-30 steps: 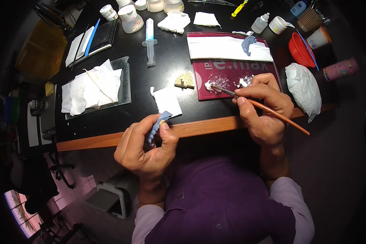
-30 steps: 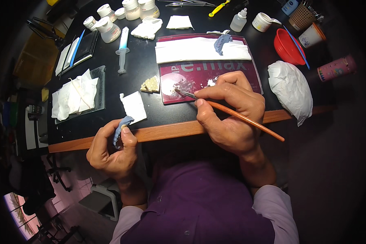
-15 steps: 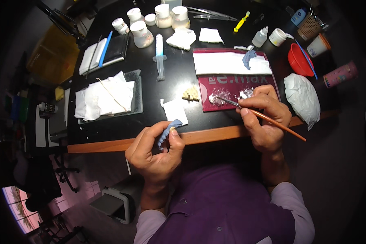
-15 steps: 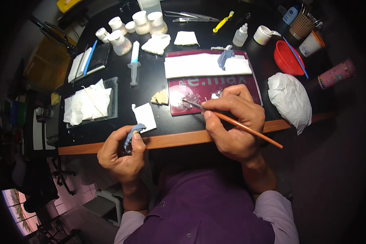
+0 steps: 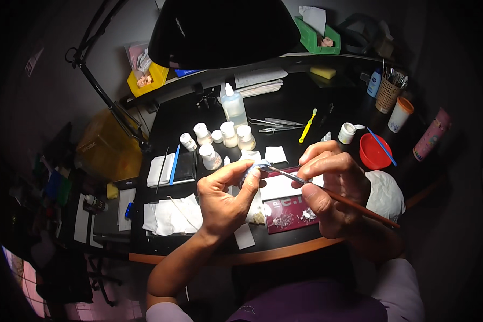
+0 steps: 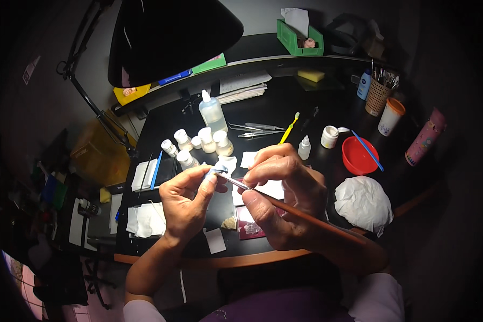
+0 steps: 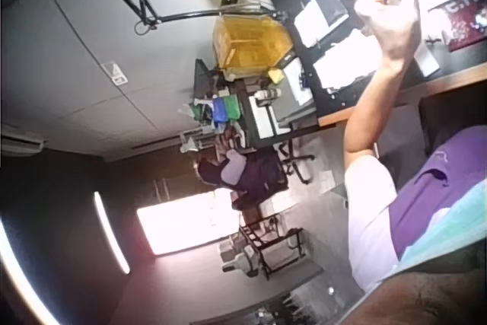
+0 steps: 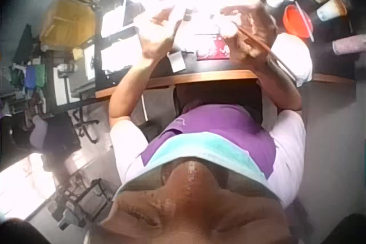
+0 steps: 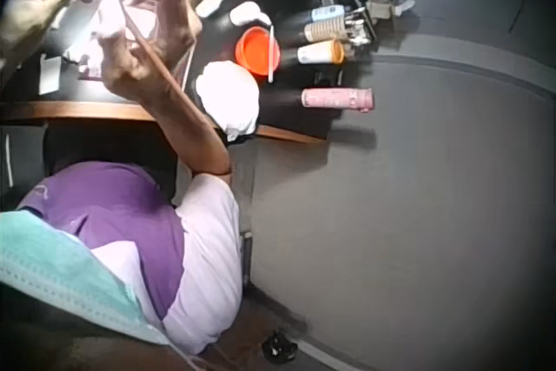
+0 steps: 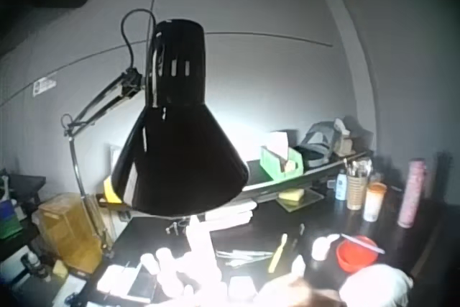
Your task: The person applies a ceramic paste to a dental prosthetic using a fine brush. They pick up small amounts of the white paste from a palette and carefully paint it onto different sections of the blue dental model.
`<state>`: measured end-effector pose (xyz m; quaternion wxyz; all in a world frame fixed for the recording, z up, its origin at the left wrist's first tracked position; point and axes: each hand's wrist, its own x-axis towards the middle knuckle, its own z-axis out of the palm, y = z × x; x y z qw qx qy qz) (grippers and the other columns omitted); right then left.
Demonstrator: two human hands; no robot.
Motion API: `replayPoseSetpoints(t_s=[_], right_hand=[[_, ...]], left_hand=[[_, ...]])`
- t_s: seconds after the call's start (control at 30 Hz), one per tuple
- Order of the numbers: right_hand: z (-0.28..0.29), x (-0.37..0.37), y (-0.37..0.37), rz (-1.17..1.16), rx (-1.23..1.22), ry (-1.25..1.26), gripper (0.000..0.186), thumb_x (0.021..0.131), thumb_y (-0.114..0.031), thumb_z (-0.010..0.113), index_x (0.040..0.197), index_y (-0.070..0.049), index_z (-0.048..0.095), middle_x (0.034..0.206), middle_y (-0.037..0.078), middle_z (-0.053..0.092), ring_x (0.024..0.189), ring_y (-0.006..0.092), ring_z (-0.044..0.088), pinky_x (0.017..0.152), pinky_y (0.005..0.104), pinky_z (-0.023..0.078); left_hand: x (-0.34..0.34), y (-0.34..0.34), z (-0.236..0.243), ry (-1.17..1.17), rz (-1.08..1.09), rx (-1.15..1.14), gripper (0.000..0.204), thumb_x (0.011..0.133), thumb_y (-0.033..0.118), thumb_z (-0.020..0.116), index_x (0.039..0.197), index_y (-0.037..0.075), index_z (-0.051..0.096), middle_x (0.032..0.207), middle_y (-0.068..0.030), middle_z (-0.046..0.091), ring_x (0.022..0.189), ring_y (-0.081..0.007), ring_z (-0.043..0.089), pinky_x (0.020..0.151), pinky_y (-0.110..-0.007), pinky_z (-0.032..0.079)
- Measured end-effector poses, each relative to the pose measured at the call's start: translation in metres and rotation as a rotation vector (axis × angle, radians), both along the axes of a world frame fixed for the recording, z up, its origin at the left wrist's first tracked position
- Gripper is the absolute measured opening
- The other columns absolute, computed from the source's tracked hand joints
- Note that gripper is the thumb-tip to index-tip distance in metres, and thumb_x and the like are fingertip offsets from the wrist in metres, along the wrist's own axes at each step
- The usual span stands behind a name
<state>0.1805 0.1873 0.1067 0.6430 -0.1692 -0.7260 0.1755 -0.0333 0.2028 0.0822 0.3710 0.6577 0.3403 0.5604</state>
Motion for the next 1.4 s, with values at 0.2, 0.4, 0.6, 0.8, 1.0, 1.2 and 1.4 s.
replayPoseSetpoints(t_s=[0.2, 0.4, 0.6, 0.8, 1.0, 1.2, 1.4], right_hand=[[-0.014, -0.014, 0.013, -0.030, -0.122, 0.010, 0.018, 0.083, 0.002, 0.069, 0.101, 0.001, 0.067, 0.090, 0.018, 0.071, 0.105, 0.0322, 0.071, 0.092, 0.0412, 0.057], [-0.034, -0.026, 0.020, 0.076, -0.101, 0.084, 0.019, 0.087, 0.006, 0.063, 0.106, 0.002, 0.063, 0.091, 0.016, 0.067, 0.093, 0.0248, 0.071, 0.102, 0.0549, 0.057], [-0.044, -0.032, 0.019, 0.099, -0.191, 0.147, 0.016, 0.086, 0.004, 0.062, 0.103, 0.004, 0.063, 0.088, 0.015, 0.066, 0.082, 0.0217, 0.070, 0.099, 0.0549, 0.059], [-0.049, -0.029, 0.018, 0.128, -0.299, 0.114, 0.015, 0.089, 0.003, 0.058, 0.104, 0.003, 0.059, 0.091, 0.015, 0.061, 0.086, 0.0201, 0.066, 0.103, 0.0588, 0.056], [-0.051, -0.027, 0.020, 0.143, -0.252, 0.109, 0.014, 0.086, 0.002, 0.056, 0.100, 0.003, 0.059, 0.088, 0.013, 0.058, 0.080, 0.0166, 0.060, 0.102, 0.0593, 0.057], [-0.050, -0.031, 0.024, 0.031, -0.123, 0.092, 0.013, 0.078, 0.005, 0.061, 0.091, 0.003, 0.062, 0.081, 0.013, 0.064, 0.071, 0.0177, 0.064, 0.091, 0.0526, 0.063], [-0.047, -0.032, 0.024, -0.064, -0.011, 0.031, 0.015, 0.073, 0.007, 0.066, 0.087, 0.002, 0.064, 0.080, 0.013, 0.066, 0.066, 0.0190, 0.067, 0.086, 0.0473, 0.066]], left_hand=[[0.011, 0.010, -0.015, -0.001, 0.070, 0.141, 0.018, 0.095, 0.000, 0.072, 0.110, -0.010, 0.071, 0.095, -0.0159, 0.078, 0.088, -0.0180, 0.076, 0.082, -0.029, 0.059], [0.006, 0.006, -0.029, 0.012, 0.186, 0.257, 0.018, 0.087, 0.000, 0.078, 0.103, -0.008, 0.074, 0.089, -0.0166, 0.079, 0.083, -0.0190, 0.079, 0.076, -0.027, 0.061], [0.002, 0.008, -0.041, 0.019, 0.224, 0.275, 0.017, 0.083, 0.002, 0.081, 0.096, -0.007, 0.075, 0.081, -0.0137, 0.078, 0.077, -0.0169, 0.078, 0.068, -0.025, 0.059], [0.002, 0.011, -0.048, -0.007, 0.214, 0.241, 0.017, 0.083, 0.001, 0.081, 0.096, -0.008, 0.074, 0.079, -0.0149, 0.077, 0.075, -0.0174, 0.078, 0.067, -0.025, 0.059], [0.004, 0.007, -0.040, -0.100, 0.144, 0.083, 0.015, 0.088, -0.002, 0.077, 0.099, -0.010, 0.072, 0.083, -0.0162, 0.078, 0.079, -0.0191, 0.078, 0.072, -0.027, 0.062], [0.004, 0.004, -0.032, -0.194, 0.050, -0.096, 0.014, 0.093, -0.002, 0.072, 0.104, -0.011, 0.070, 0.088, -0.0177, 0.078, 0.082, -0.0198, 0.078, 0.075, -0.029, 0.063], [0.005, 0.005, -0.033, -0.185, 0.043, -0.038, 0.015, 0.094, -0.002, 0.071, 0.105, -0.011, 0.071, 0.088, -0.0177, 0.078, 0.083, -0.0187, 0.077, 0.075, -0.028, 0.063]])
